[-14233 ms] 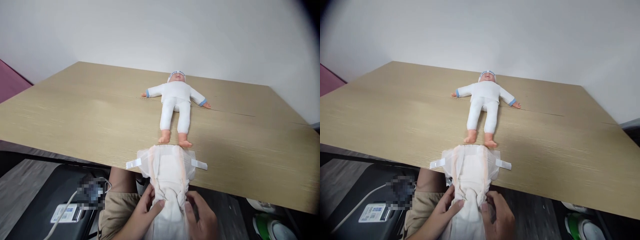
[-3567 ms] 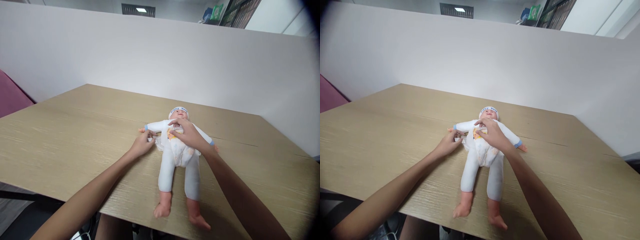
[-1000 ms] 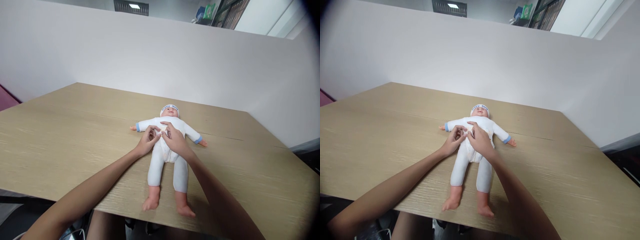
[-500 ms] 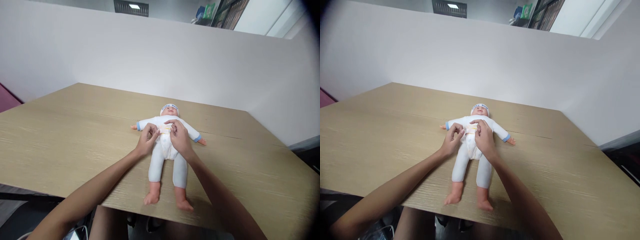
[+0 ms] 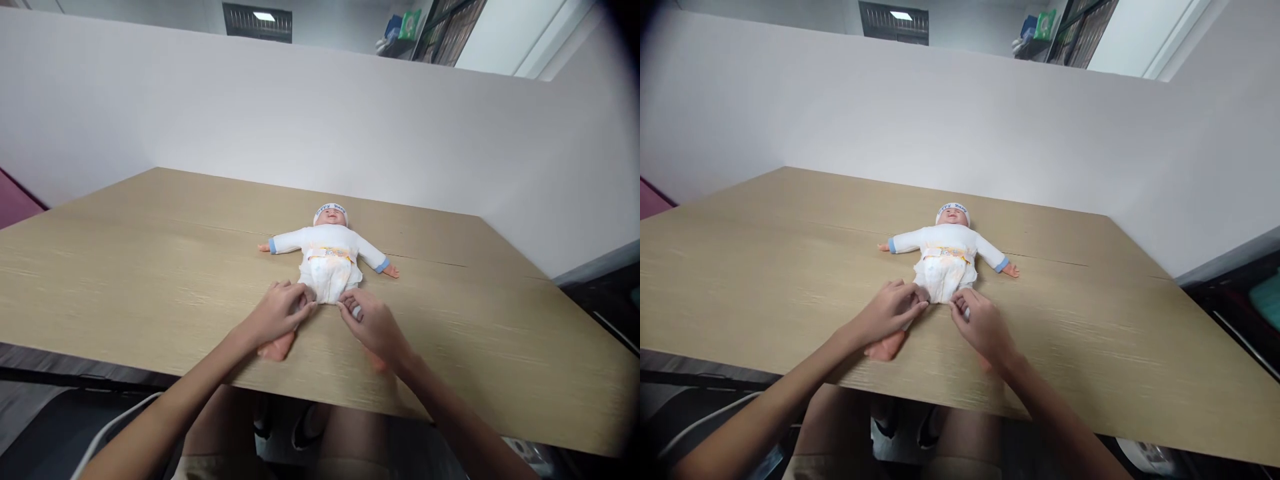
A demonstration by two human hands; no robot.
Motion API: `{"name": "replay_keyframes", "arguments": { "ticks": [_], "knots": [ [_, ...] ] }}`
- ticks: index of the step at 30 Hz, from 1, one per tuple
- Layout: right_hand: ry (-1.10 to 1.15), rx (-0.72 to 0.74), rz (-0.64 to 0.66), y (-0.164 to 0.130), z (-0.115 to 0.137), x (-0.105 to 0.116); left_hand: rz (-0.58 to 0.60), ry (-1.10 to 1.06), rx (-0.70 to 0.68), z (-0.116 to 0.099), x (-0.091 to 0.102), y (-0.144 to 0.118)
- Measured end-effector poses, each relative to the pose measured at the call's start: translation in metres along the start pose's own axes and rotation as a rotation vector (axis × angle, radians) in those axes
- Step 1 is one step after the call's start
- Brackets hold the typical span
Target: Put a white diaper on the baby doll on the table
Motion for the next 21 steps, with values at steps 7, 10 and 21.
{"name": "replay_keyframes", "arguments": {
  "ticks": [7, 10, 21],
  "knots": [
    [-0.176, -0.021, -0.019, 0.021, 0.003, -0.007, -0.085, 0.102, 0.021, 0.004, -0.001, 0.035],
    [-0.218, 0.018, -0.018, 0.022, 0.004, -0.014, -0.076, 0.078, 0.020, 0.009, -0.005, 0.041],
    [-0.348, 0.102, -0.062, 0.024, 0.008, -0.020, -0.148, -0.075, -0.132, 0.020, 0.003, 0.046]
  ]
}}
Point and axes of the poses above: each hand's wrist, its own y-axis towards the middle knuckle, its own x-axis out of the back of the hand, z = x × y, the point moved 7 cm from there along y, towards the middle knuckle, and after that the axes turned 1 degree about z, right-handed, at the moved point
